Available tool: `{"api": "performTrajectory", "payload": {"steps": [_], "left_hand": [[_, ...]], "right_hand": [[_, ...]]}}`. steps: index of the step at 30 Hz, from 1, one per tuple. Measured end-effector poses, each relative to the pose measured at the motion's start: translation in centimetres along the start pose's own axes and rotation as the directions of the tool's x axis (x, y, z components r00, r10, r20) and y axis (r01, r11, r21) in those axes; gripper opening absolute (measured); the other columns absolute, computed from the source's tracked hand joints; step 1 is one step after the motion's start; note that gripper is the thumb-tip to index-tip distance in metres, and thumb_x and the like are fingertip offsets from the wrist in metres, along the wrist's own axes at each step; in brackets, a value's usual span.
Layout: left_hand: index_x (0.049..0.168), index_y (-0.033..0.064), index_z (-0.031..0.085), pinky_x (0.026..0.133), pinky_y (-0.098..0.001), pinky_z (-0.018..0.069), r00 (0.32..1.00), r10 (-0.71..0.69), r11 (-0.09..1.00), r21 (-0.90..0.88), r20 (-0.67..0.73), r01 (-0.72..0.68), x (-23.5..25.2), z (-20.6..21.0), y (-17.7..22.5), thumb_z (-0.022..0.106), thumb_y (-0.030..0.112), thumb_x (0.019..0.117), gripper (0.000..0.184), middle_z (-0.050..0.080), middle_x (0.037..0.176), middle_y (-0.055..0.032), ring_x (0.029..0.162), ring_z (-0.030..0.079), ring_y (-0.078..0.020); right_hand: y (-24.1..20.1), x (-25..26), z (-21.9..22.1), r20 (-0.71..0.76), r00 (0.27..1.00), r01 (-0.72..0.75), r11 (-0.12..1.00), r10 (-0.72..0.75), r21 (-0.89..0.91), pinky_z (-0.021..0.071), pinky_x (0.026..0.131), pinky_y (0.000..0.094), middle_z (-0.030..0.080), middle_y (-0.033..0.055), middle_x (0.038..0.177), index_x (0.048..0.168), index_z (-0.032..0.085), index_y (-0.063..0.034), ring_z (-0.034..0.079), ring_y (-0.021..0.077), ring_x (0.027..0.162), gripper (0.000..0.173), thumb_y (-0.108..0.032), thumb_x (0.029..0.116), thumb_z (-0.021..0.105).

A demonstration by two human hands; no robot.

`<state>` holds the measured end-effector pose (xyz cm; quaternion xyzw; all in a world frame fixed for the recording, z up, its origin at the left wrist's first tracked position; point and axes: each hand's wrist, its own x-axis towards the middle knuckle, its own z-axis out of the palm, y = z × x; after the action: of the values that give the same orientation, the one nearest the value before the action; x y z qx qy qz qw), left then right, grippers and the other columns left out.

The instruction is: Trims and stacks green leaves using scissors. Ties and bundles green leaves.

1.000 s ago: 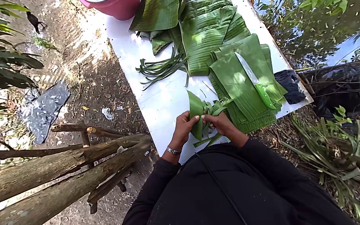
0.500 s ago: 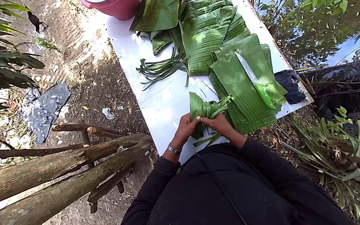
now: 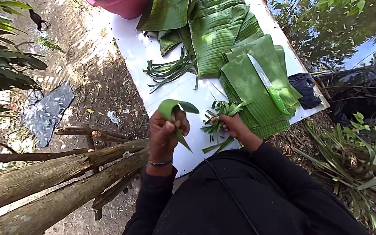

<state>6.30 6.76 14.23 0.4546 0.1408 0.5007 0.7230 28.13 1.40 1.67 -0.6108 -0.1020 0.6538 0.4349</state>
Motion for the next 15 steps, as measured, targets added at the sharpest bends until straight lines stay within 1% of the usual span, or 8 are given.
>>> {"api": "performTrajectory", "payload": {"steps": [1,2,4,6,7,9,11,15], "left_hand": [[0.102,0.0194,0.070,0.053,-0.0213,0.0514,0.999,0.028,0.999,0.048,-0.029,-0.026,0.4,0.0,0.5,0.075,0.033,0.0929,0.017,0.065,0.081,0.0042,0.063,0.060,-0.0063],[0.103,0.0188,0.069,0.054,-0.0222,0.0526,0.997,0.011,0.992,0.125,-0.081,0.000,0.5,-0.1,0.5,0.074,0.032,0.0944,0.016,0.064,0.082,0.0034,0.063,0.060,-0.0070],[0.110,0.0173,0.068,0.062,-0.0252,0.0579,0.964,-0.127,0.935,0.296,-0.236,0.196,0.2,-0.4,-1.1,0.063,0.028,0.1021,0.014,0.067,0.088,0.0017,0.069,0.064,-0.0074],[0.120,0.0131,0.064,0.072,-0.0294,0.0592,0.875,-0.317,0.799,0.394,-0.365,0.454,-0.5,-1.1,-4.4,0.048,0.023,0.1087,0.022,0.068,0.095,0.0000,0.078,0.066,-0.0077],[0.120,0.0087,0.063,0.074,-0.0320,0.0585,0.830,-0.392,0.742,0.397,-0.396,0.540,-0.9,-1.7,-6.2,0.046,0.019,0.1091,0.023,0.068,0.095,-0.0026,0.080,0.066,-0.0098],[0.112,0.0013,0.063,0.074,-0.0341,0.0584,0.762,-0.489,0.668,0.379,-0.425,0.640,-1.8,-2.6,-9.3,0.050,0.012,0.1070,0.017,0.068,0.091,-0.0072,0.079,0.067,-0.0135],[0.106,-0.0019,0.063,0.073,-0.0334,0.0585,0.723,-0.522,0.626,0.372,-0.453,0.685,-2.4,-2.8,-11.0,0.057,0.009,0.1042,0.013,0.068,0.087,-0.0089,0.077,0.067,-0.0140],[0.103,-0.0023,0.064,0.072,-0.0314,0.0576,0.728,-0.506,0.605,0.412,-0.463,0.682,-2.6,-2.7,-11.1,0.063,0.009,0.1011,0.011,0.067,0.084,-0.0081,0.074,0.065,-0.0126]], "right_hand": [[-0.1,0.0,0.1,-0.004,1.000,-0.025,0.999,0.025,0.030,0.0356,0.040,0.0193,0.071,0.0073,0.077,0.108,0.058,-0.0052,0.044,0.0043,0.043,0.015,-0.003,0.0954,0.067],[-0.1,0.0,0.2,-0.001,0.999,-0.040,0.998,0.040,0.053,0.0352,0.040,0.0193,0.071,0.0081,0.077,0.108,0.058,-0.0045,0.044,0.0045,0.043,0.016,-0.002,0.0942,0.067],[-0.1,-0.1,0.3,0.043,0.998,-0.058,0.995,0.054,0.076,0.0353,0.040,0.0190,0.071,0.0090,0.078,0.106,0.061,-0.0027,0.044,0.0048,0.043,0.015,0.001,0.0930,0.067],[0.1,-0.3,0.3,0.143,0.989,-0.053,0.996,0.042,0.067,0.0359,0.042,0.0185,0.069,0.0071,0.078,0.105,0.065,-0.0029,0.044,0.0043,0.046,0.010,-0.001,0.0960,0.062],[0.1,-0.4,0.3,0.198,0.980,-0.039,0.998,0.028,0.052,0.0360,0.042,0.0178,0.068,0.0053,0.078,0.107,0.066,-0.0044,0.044,0.0036,0.046,0.011,-0.004,0.0984,0.059],[0.1,-0.6,0.3,0.253,0.968,-0.001,1.000,-0.006,0.027,0.0364,0.042,0.0170,0.066,0.0034,0.076,0.108,0.067,-0.0057,0.044,0.0029,0.046,0.011,-0.010,0.1005,0.059],[0.2,-0.9,0.2,0.238,0.971,0.028,1.000,-0.025,-0.009,0.0366,0.042,0.0167,0.064,0.0028,0.074,0.106,0.066,-0.0054,0.043,0.0028,0.045,0.008,-0.010,0.0996,0.064],[0.3,-1.1,0.7,0.181,0.982,0.065,0.994,-0.048,-0.091,0.0352,0.042,0.0171,0.064,0.0032,0.071,0.095,0.066,-0.0050,0.042,0.0029,0.044,0.002,-0.005,0.0962,0.067]]}}
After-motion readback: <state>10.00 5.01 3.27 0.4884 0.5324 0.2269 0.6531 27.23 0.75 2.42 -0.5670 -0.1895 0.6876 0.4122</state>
